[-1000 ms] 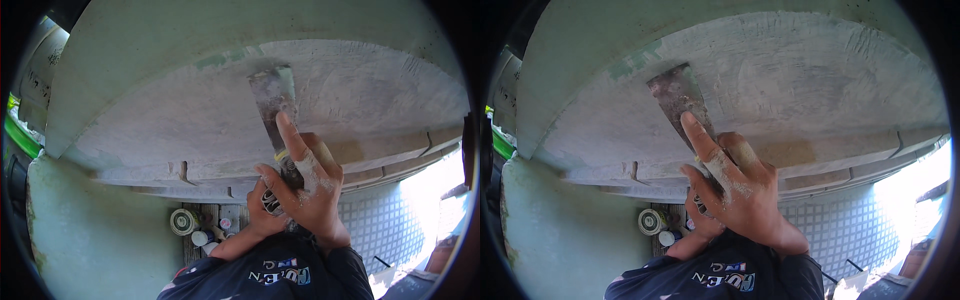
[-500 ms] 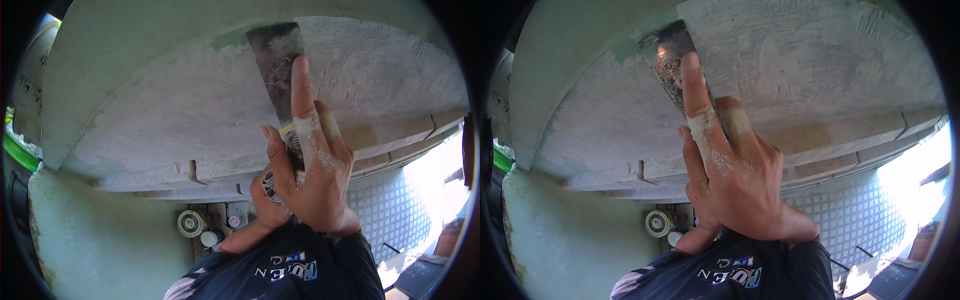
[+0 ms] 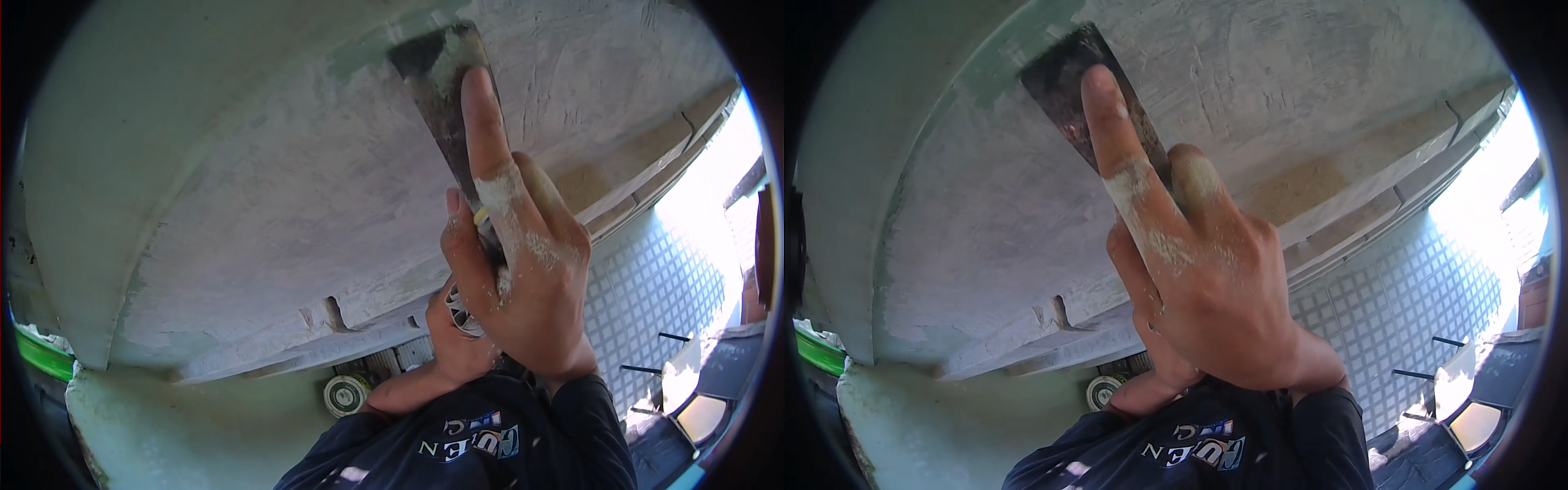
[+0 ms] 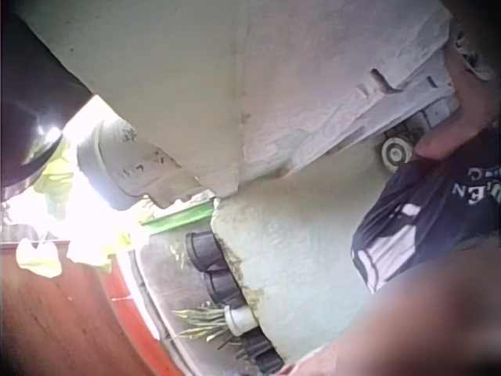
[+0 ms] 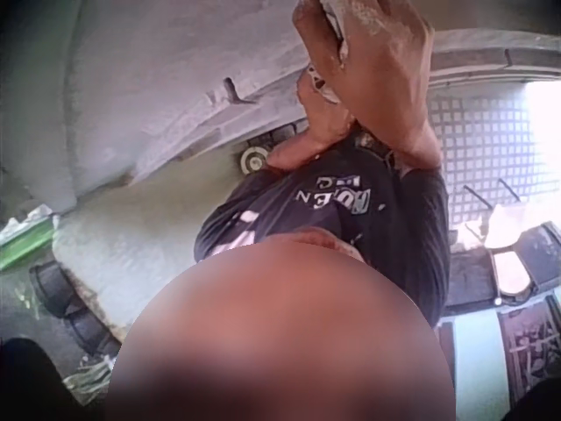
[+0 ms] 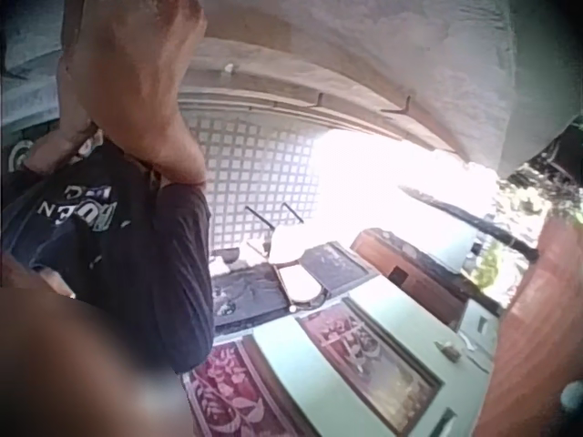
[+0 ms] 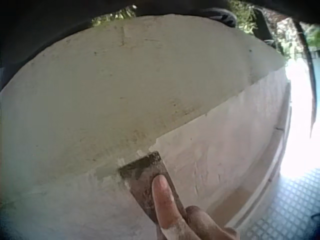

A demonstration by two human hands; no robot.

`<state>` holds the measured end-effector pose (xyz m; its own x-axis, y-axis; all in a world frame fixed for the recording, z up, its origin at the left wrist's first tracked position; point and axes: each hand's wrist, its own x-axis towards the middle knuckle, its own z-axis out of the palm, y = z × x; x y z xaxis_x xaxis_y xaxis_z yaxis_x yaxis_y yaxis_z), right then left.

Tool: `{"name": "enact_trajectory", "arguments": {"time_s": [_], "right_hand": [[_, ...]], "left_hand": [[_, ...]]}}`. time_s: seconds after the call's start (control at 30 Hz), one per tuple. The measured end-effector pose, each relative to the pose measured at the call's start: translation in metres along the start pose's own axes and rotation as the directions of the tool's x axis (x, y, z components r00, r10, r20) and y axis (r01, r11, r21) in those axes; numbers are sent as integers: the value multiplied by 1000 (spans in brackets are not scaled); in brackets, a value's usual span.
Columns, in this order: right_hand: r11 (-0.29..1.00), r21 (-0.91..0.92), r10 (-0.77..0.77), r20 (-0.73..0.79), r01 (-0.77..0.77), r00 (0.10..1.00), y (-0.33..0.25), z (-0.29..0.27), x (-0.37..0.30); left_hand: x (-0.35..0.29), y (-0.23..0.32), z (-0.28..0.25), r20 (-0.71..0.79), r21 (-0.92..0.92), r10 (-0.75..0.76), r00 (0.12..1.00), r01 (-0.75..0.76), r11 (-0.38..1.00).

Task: The recorder uses a sanding block and a putty knife to prepare a concrete surface for painting by removing loose material and smoothing the area.

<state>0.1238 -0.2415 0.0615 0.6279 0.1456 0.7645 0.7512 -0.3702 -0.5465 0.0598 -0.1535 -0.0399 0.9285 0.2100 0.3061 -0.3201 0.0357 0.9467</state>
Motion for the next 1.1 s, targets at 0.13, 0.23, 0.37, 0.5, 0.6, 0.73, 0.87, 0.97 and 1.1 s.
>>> {"name": "enact_trajectory", "arguments": {"time_s": [0.13,0.23,0.37,0.5,0.6,0.73,0.87,0.97,1.1], "right_hand": [[993,-12,-118,-79,118,990,4,-4,5],[991,48,117,108,-123,987,-3,-10,-6],[991,73,104,149,-116,983,5,-14,-5],[991,116,59,106,-71,993,11,-10,-1],[977,129,133,247,-168,960,7,-17,-4],[986,155,44,153,-68,987,15,-12,-3],[984,158,53,178,-81,983,14,-16,-2],[980,177,56,189,-90,980,17,-16,-1],[973,229,-53,114,26,992,24,-13,3]], "left_hand": [[3,13,9,55,-20,90,994,-89,996],[-11,6,10,3,-13,53,999,-53,999],[-7,2,13,16,-48,81,997,-81,996],[-3,3,18,5,-24,111,994,-110,994],[-7,-2,21,-55,-16,92,994,-93,996],[-4,-4,24,-102,-29,85,991,-88,996],[-5,-3,26,-98,-26,81,992,-84,996],[-5,-3,30,-96,4,130,987,-130,991],[2,-1,30,-33,15,120,992,-120,993]]}}
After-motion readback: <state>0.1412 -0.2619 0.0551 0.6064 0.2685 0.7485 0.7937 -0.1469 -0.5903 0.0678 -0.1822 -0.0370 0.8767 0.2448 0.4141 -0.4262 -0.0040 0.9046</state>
